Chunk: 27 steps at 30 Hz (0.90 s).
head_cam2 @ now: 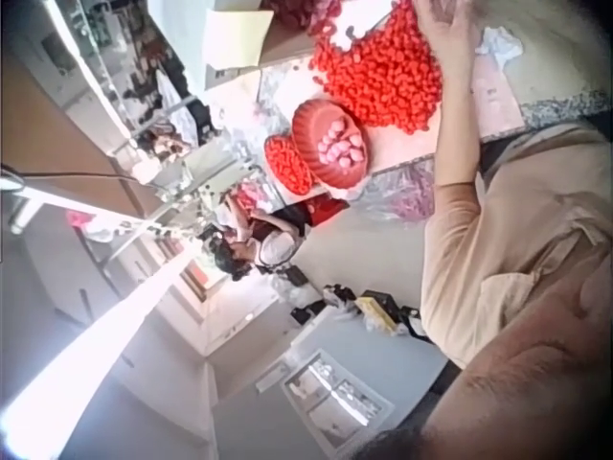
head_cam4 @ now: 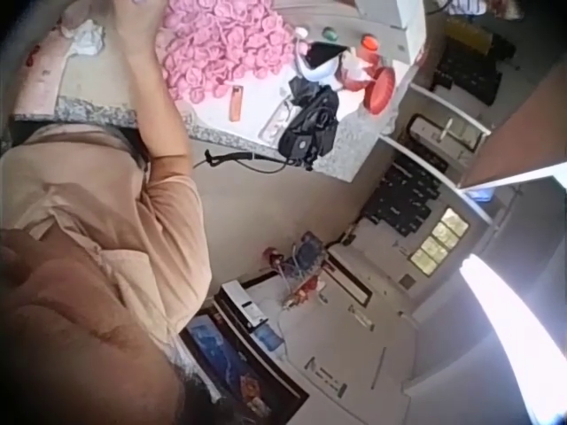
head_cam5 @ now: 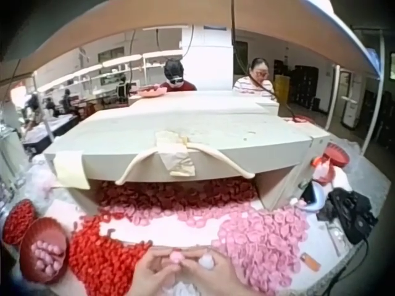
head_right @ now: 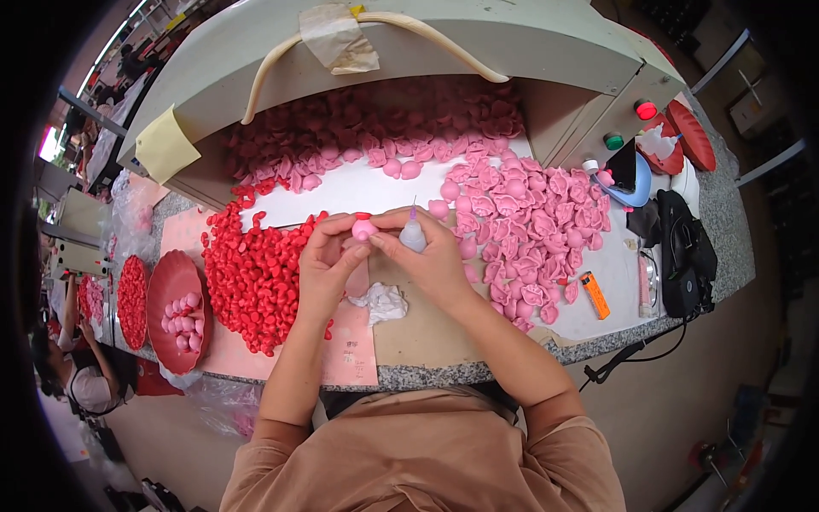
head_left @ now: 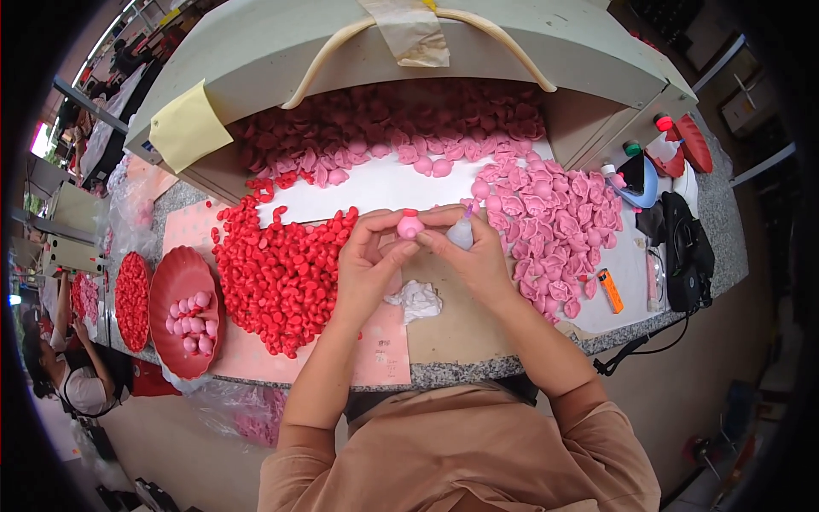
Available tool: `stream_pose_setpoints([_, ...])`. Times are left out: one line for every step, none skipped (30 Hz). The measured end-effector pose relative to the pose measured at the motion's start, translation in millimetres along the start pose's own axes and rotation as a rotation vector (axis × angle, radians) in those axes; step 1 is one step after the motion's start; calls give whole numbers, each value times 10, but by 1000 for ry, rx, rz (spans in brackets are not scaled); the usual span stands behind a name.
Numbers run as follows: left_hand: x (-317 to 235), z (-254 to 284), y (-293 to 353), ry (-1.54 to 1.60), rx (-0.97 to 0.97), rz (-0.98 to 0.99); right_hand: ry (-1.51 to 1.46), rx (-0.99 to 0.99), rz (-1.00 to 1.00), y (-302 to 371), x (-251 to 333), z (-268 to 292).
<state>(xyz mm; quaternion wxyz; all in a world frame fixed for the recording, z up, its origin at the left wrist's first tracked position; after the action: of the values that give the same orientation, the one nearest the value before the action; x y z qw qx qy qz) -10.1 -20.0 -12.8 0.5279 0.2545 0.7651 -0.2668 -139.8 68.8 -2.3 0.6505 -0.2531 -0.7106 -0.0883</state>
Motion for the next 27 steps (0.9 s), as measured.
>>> stream_pose_setpoints([-16,12,5,-13,15,-50,0,13,0,5,50,-38])
stream_pose_setpoints([-61,28,7,-14,-4,-43,-95,33,-82,3,110,-67])
stream_pose_setpoints([-122,35,12,-13,-16,-54,-189,56,-163,6,147,-98])
stream_pose_setpoints([-183,51,21,79,-118,-4,-187,73,-159,33,144,-70])
stream_pose_setpoints([-254,83,-1,168,-215,35,18,237,-238,47,127,-1])
stream_pose_setpoints([-272,175,-18,199,-234,-1,228,398,-310,51,84,33])
stream_pose_setpoints([-291,229,-43,259,-256,6,430,553,36,66,84,12])
stream_pose_setpoints([-295,265,-61,322,-277,17,429,569,55,142,45,-38])
stream_pose_setpoints([-278,278,-62,391,-286,19,555,635,120,264,20,-85])
stream_pose_setpoints([-266,272,-74,359,-302,14,682,697,185,308,1,-115])
stream_pose_setpoints([-249,265,-76,327,-316,15,683,704,194,291,-10,-116])
stream_pose_setpoints([-238,266,-57,298,-285,-8,695,726,181,274,-22,-98])
stream_pose_setpoints([-237,269,-47,300,-285,-11,708,746,164,259,-24,-67])
stream_pose_setpoints([-248,258,-32,177,-280,-25,713,745,161,209,16,-16])
stream_pose_setpoints([-213,231,-28,58,-267,-31,597,591,73,115,55,86])
stream_pose_setpoints([-155,219,-20,69,-256,-20,482,432,-13,48,91,170])
stream_pose_setpoints([-112,203,-15,-66,-222,-89,492,420,-23,14,158,195])
stream_pose_setpoints([-100,156,-18,-198,-181,-159,209,186,-117,-17,230,206])
stream_pose_setpoints([-113,96,9,-292,-160,-165,-75,-53,-199,-29,258,214])
stream_pose_setpoints([-102,47,15,-280,-140,-156,-66,-77,-201,-31,225,202])
stream_pose_setpoints([-94,11,20,-294,-108,-167,19,-71,-20,-36,181,169])
stream_pose_setpoints([-84,-23,24,-308,-77,-179,107,-61,159,-39,163,153])
stream_pose_setpoints([-75,-29,33,-303,-64,-169,319,3,319,-48,217,130])
stream_pose_setpoints([-67,-31,43,-364,-54,-158,323,-10,311,-32,207,108])
stream_pose_setpoints([-52,-35,47,-426,-45,-148,428,41,331,-20,190,68])
stream_pose_setpoints([-37,-53,54,-426,-37,-141,531,94,350,1,176,33])
stream_pose_setpoints([-27,-67,58,-438,-27,-150,492,126,345,24,113,14])
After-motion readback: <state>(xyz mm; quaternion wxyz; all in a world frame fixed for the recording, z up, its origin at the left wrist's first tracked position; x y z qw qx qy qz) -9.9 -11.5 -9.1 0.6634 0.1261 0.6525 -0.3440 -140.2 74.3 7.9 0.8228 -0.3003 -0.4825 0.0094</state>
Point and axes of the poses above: each hand's wrist, its own y-axis away from the middle knuckle, its own z-axis out of the back of the hand, x = y × z, the point moved 1 cm from there along -y, towards the middle knuckle, and after that the axes turned 2 degrees about z, right-handed, at the moved point
